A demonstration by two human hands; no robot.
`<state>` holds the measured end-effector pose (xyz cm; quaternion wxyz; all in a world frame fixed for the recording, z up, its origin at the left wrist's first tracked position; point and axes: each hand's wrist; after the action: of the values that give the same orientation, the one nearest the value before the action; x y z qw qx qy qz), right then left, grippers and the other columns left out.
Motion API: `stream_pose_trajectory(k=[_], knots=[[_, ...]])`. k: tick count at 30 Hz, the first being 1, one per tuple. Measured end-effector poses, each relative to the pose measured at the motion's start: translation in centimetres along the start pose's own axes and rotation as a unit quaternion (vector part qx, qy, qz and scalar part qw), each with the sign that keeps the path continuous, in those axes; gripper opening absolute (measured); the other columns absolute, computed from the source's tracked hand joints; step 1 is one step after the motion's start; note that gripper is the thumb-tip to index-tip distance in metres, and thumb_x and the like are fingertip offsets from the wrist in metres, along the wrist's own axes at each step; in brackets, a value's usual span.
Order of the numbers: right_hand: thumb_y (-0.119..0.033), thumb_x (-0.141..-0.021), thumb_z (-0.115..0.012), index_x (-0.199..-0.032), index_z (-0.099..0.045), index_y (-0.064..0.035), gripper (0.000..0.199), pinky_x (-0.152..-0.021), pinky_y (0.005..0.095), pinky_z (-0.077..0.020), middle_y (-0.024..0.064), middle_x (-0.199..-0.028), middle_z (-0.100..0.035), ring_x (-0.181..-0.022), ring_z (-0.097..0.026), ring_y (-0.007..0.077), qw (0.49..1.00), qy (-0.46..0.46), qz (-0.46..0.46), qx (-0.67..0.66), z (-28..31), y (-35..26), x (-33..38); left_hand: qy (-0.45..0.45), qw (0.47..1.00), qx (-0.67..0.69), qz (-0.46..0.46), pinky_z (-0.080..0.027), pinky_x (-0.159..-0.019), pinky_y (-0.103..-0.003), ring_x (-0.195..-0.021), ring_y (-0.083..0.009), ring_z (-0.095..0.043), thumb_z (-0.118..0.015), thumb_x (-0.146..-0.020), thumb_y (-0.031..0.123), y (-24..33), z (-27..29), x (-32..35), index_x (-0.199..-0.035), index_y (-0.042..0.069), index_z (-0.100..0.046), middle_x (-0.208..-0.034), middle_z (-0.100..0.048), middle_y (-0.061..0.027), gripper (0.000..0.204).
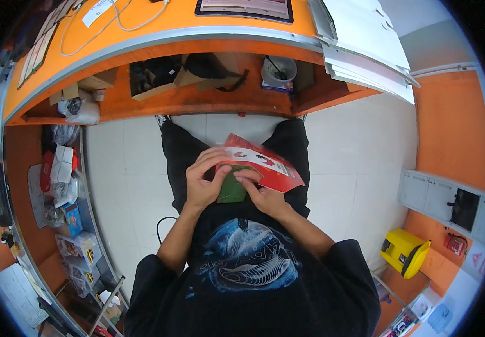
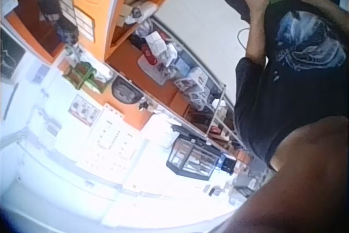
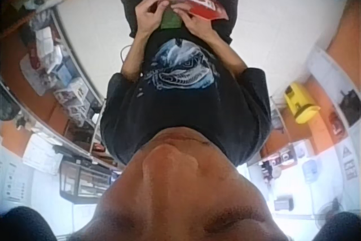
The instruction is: The person assembles small paper boxes by folding white cardboard pieces and inserting them into red and green printed wrappers. They repeatedly pick up the components, fold the cardboard, and slide it into the wrapper to form a finished box.
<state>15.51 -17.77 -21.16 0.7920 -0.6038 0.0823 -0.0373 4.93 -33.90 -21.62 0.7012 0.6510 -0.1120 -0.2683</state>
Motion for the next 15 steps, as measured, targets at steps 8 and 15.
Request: stream_pose_trajectory(k=[8,15], knots=[[0.002,-0.094,-0.064,-0.115,-0.065,0.0043,0.021,-0.081,0.0255,-0.0556,0.0110,-0.112,-0.066,-0.096,-0.067,0.0146,0.954,0.123,-0.090,-0.257,0.6,-3.2,-3.4,-0.042,0.994,-0.093,0.026,-0.030,-0.115,-0.038,-0.142,-0.0359,-0.039,-0.058,-0.098,0.022,3.0,0.7,-0.4,-0.152,-0.003,-0.030,-0.153,-0.037,-0.0256,0.066],[0.003,-0.094,-0.062,-0.118,-0.063,0.0031,0.024,-0.079,0.0235,-0.0562,0.0108,-0.116,-0.063,-0.101,-0.067,0.0153,0.969,0.126,-0.083,-0.194,-1.5,-3.8,-4.0,-0.001,0.987,-0.011,0.160,-0.040,-0.106,-0.033,-0.130,-0.0265,-0.052,-0.046,-0.105,0.019,4.3,-0.4,1.1,-0.150,-0.003,-0.036,-0.140,-0.054,-0.0238,0.051]])
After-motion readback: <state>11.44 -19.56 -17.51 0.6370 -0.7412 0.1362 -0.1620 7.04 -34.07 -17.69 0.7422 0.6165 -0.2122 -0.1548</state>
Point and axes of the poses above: each hand's wrist, its own x-axis away from the middle knuckle, its own z-axis out of the back of the hand, y = z × x
